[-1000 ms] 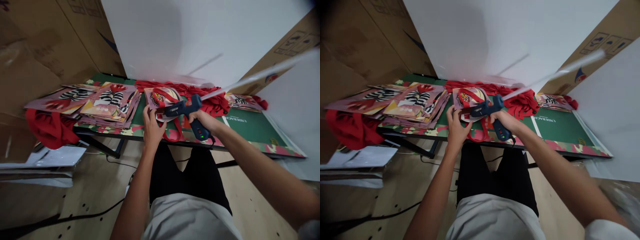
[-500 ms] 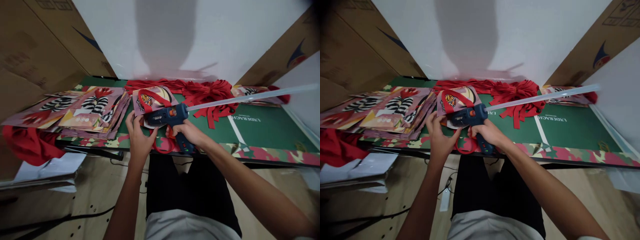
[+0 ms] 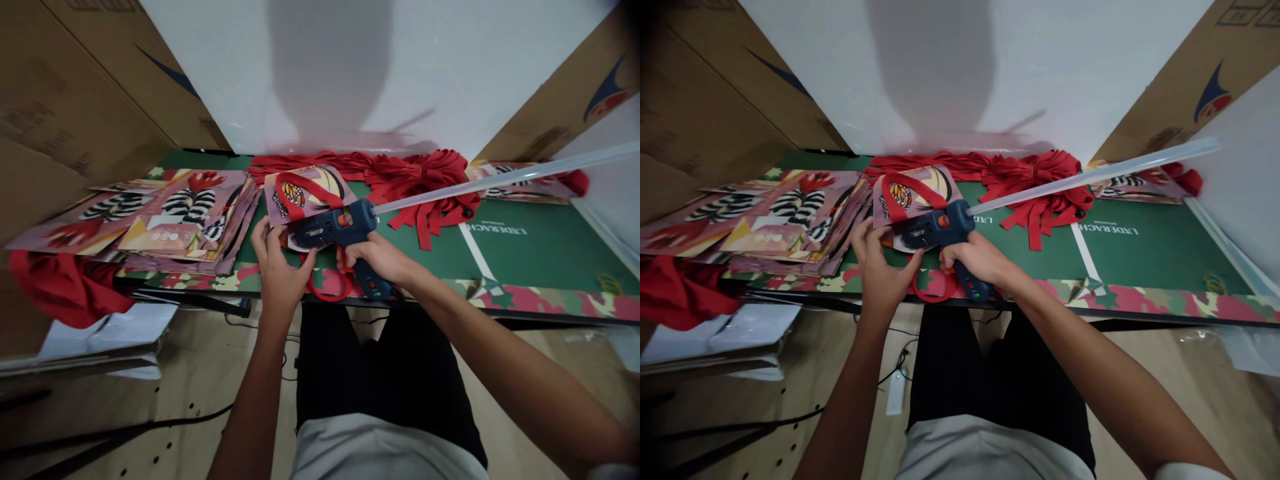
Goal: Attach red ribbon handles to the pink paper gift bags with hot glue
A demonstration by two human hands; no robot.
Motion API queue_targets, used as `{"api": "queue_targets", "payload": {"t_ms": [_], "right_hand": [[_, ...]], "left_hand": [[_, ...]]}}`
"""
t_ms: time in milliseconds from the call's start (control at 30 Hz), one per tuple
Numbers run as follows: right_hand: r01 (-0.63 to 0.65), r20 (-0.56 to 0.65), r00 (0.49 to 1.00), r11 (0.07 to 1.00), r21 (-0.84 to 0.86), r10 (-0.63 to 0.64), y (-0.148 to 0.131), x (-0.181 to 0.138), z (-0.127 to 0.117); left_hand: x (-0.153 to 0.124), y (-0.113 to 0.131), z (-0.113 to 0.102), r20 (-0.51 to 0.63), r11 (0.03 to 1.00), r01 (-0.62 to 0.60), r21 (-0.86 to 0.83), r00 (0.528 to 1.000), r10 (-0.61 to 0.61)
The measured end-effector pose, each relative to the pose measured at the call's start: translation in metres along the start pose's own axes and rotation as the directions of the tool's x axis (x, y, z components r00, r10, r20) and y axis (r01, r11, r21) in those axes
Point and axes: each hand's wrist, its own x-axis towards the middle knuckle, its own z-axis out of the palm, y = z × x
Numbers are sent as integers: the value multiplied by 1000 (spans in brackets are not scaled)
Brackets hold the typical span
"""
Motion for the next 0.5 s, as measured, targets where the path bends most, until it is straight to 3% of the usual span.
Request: {"api": "queue_targets", "payload": {"t_ms": [200, 367, 500], "right_hand": [[50, 31, 998, 999, 1, -50, 2, 3, -1], [5, -5, 1000, 998, -56, -5, 1, 0, -2], [51, 0, 999, 998, 45, -51, 1, -3, -2]], "left_hand": [[0, 3, -1, 1, 1000, 14, 0, 1000, -14], [0, 6, -1, 14, 999, 36, 1, 999, -36], [0, 6, -1, 24, 999, 50, 17, 998, -50]]}}
